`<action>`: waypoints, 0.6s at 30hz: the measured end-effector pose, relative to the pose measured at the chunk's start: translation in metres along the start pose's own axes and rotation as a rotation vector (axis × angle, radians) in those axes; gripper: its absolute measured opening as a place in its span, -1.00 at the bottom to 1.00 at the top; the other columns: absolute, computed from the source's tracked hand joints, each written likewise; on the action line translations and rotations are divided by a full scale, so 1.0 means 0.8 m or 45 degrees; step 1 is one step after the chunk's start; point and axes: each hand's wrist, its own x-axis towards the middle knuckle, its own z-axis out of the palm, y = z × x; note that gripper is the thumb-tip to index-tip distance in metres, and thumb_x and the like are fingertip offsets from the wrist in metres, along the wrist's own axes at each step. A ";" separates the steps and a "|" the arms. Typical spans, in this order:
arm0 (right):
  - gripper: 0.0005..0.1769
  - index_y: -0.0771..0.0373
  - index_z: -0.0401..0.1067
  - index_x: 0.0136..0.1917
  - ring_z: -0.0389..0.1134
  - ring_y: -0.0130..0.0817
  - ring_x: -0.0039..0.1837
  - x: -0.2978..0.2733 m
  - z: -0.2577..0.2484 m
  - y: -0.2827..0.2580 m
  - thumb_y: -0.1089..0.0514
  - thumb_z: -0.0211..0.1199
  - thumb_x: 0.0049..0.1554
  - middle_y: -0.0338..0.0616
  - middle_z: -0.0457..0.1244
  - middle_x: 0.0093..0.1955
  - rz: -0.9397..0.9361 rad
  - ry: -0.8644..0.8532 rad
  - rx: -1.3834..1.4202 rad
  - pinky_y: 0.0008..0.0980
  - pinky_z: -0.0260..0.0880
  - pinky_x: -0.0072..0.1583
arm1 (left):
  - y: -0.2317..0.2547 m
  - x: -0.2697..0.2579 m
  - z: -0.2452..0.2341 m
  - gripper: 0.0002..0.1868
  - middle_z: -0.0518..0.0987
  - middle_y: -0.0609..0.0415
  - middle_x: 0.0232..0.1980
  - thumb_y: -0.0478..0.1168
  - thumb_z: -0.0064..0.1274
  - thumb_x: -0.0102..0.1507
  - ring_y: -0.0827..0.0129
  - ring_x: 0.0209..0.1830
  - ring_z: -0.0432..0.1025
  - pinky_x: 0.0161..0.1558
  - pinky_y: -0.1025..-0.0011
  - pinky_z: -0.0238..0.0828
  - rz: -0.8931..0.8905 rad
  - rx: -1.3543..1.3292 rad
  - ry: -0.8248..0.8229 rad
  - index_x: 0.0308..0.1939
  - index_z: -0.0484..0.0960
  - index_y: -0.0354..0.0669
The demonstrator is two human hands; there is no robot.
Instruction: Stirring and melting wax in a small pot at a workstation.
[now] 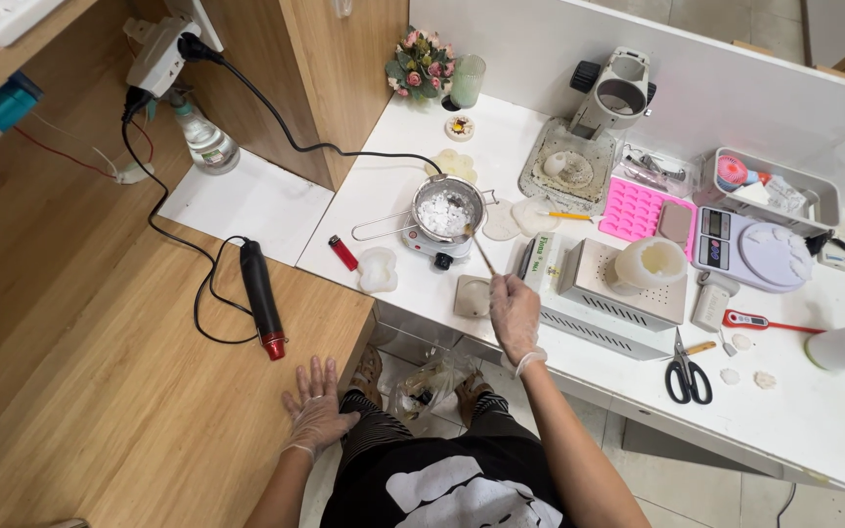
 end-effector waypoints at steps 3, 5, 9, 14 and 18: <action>-0.55 0.38 0.50 -0.22 0.37 0.01 -0.39 -0.004 -0.008 -0.008 -0.03 0.07 0.26 0.12 0.30 -0.48 -0.053 0.068 -0.063 -0.09 0.36 -0.19 | 0.000 0.000 0.002 0.39 -0.70 0.07 0.67 0.23 0.25 0.10 0.05 0.64 -0.85 0.47 -0.27 -0.82 0.025 -0.007 0.034 0.60 -0.57 0.16; -0.55 0.37 0.49 -0.25 0.35 0.09 -0.36 -0.003 0.000 0.009 -0.03 0.09 0.27 0.16 0.29 -0.46 -0.160 0.120 -0.223 -0.04 0.35 -0.18 | 0.001 -0.002 -0.001 0.39 -0.70 0.07 0.68 0.22 0.25 0.10 0.05 0.64 -0.85 0.47 -0.27 -0.83 0.024 -0.007 0.027 0.60 -0.57 0.16; -0.57 0.33 0.44 -0.25 0.36 0.12 -0.38 -0.010 0.002 0.006 -0.01 0.07 0.30 0.17 0.27 -0.47 -0.210 0.013 -0.461 0.01 0.37 -0.21 | 0.002 -0.004 -0.004 0.38 -0.71 0.07 0.67 0.21 0.25 0.10 0.07 0.63 -0.87 0.48 -0.25 -0.88 0.032 -0.040 0.014 0.60 -0.58 0.16; -0.62 0.31 0.46 -0.24 0.35 0.15 -0.37 -0.011 0.005 0.009 0.01 0.09 0.28 0.18 0.27 -0.48 -0.260 -0.001 -0.366 0.02 0.34 -0.20 | 0.003 -0.002 -0.003 0.39 -0.71 0.07 0.67 0.21 0.25 0.10 0.08 0.63 -0.87 0.47 -0.25 -0.90 0.018 -0.030 0.003 0.60 -0.59 0.15; -0.60 0.33 0.44 -0.28 0.34 0.16 -0.34 -0.010 0.006 0.016 0.03 0.12 0.28 0.17 0.28 -0.43 -0.344 0.134 -0.325 0.01 0.32 -0.23 | 0.003 -0.004 -0.005 0.38 -0.72 0.07 0.67 0.20 0.24 0.10 0.07 0.63 -0.88 0.47 -0.24 -0.91 0.012 -0.026 -0.006 0.60 -0.58 0.16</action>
